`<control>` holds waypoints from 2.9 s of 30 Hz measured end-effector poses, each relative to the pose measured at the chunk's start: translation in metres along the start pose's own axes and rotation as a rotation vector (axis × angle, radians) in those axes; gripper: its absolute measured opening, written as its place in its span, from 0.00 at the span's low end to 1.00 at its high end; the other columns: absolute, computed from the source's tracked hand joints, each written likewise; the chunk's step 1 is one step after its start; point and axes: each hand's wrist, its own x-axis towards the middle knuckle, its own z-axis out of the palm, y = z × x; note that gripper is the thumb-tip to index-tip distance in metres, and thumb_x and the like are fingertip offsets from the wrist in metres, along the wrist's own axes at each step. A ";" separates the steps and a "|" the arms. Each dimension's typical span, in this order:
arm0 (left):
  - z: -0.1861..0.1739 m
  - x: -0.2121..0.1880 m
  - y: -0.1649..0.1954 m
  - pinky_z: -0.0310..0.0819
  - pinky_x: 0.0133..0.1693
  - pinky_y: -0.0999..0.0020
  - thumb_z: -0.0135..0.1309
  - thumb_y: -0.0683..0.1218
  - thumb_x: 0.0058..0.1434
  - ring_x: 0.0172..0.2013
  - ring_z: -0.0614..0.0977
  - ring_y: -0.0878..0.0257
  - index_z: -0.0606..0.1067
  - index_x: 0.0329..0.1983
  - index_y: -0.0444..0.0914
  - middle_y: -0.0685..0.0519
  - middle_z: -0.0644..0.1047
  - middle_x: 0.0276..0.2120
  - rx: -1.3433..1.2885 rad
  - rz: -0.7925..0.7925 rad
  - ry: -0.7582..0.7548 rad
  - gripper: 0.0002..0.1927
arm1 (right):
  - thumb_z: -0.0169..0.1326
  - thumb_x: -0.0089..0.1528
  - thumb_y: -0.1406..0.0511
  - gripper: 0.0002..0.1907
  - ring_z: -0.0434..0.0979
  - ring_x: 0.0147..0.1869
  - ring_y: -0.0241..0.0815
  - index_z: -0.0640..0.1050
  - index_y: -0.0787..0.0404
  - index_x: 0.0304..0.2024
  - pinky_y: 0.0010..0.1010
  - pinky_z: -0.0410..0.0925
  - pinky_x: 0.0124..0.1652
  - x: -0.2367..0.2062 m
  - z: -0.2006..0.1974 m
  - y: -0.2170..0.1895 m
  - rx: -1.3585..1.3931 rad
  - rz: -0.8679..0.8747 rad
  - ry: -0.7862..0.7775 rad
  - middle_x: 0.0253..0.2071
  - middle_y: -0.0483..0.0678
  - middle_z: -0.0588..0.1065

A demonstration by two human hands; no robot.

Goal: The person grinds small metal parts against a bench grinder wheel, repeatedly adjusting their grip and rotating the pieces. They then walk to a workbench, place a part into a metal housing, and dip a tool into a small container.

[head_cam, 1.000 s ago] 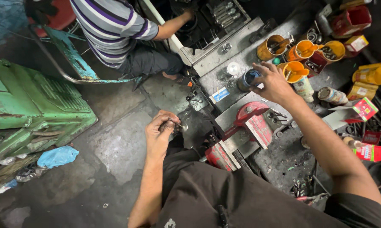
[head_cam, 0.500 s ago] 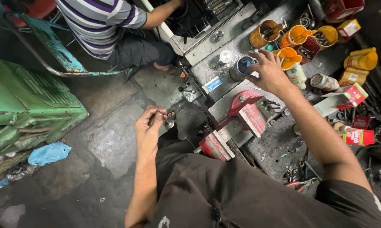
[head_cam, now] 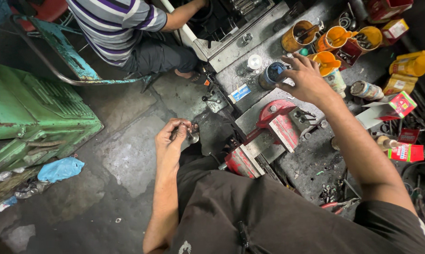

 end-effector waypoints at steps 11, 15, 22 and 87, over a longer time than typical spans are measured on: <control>0.000 0.000 -0.007 0.74 0.47 0.72 0.56 0.43 0.69 0.40 0.81 0.66 0.78 0.41 0.33 0.54 0.80 0.38 -0.019 -0.032 -0.005 0.06 | 0.60 0.61 0.51 0.17 0.51 0.80 0.60 0.84 0.52 0.46 0.59 0.50 0.70 -0.002 -0.003 -0.004 -0.057 0.017 -0.033 0.74 0.53 0.62; 0.000 0.000 -0.011 0.75 0.44 0.72 0.56 0.43 0.68 0.39 0.82 0.66 0.78 0.41 0.34 0.52 0.83 0.39 0.014 -0.073 -0.034 0.06 | 0.57 0.64 0.51 0.18 0.52 0.79 0.62 0.83 0.52 0.51 0.59 0.51 0.71 -0.002 -0.003 -0.002 0.073 0.029 0.019 0.74 0.53 0.63; 0.000 -0.002 -0.017 0.76 0.45 0.71 0.52 0.44 0.72 0.40 0.82 0.66 0.76 0.42 0.35 0.52 0.81 0.36 0.000 -0.037 -0.073 0.07 | 0.58 0.64 0.50 0.17 0.49 0.79 0.63 0.84 0.51 0.48 0.61 0.47 0.70 0.002 0.004 0.001 0.005 0.020 -0.026 0.74 0.53 0.62; 0.010 -0.007 -0.029 0.79 0.55 0.54 0.56 0.38 0.69 0.46 0.84 0.51 0.71 0.48 0.34 0.43 0.80 0.42 -0.471 -0.072 0.045 0.08 | 0.76 0.55 0.67 0.43 0.64 0.78 0.56 0.66 0.61 0.66 0.44 0.62 0.73 0.002 0.016 0.037 0.384 -0.146 0.324 0.73 0.57 0.64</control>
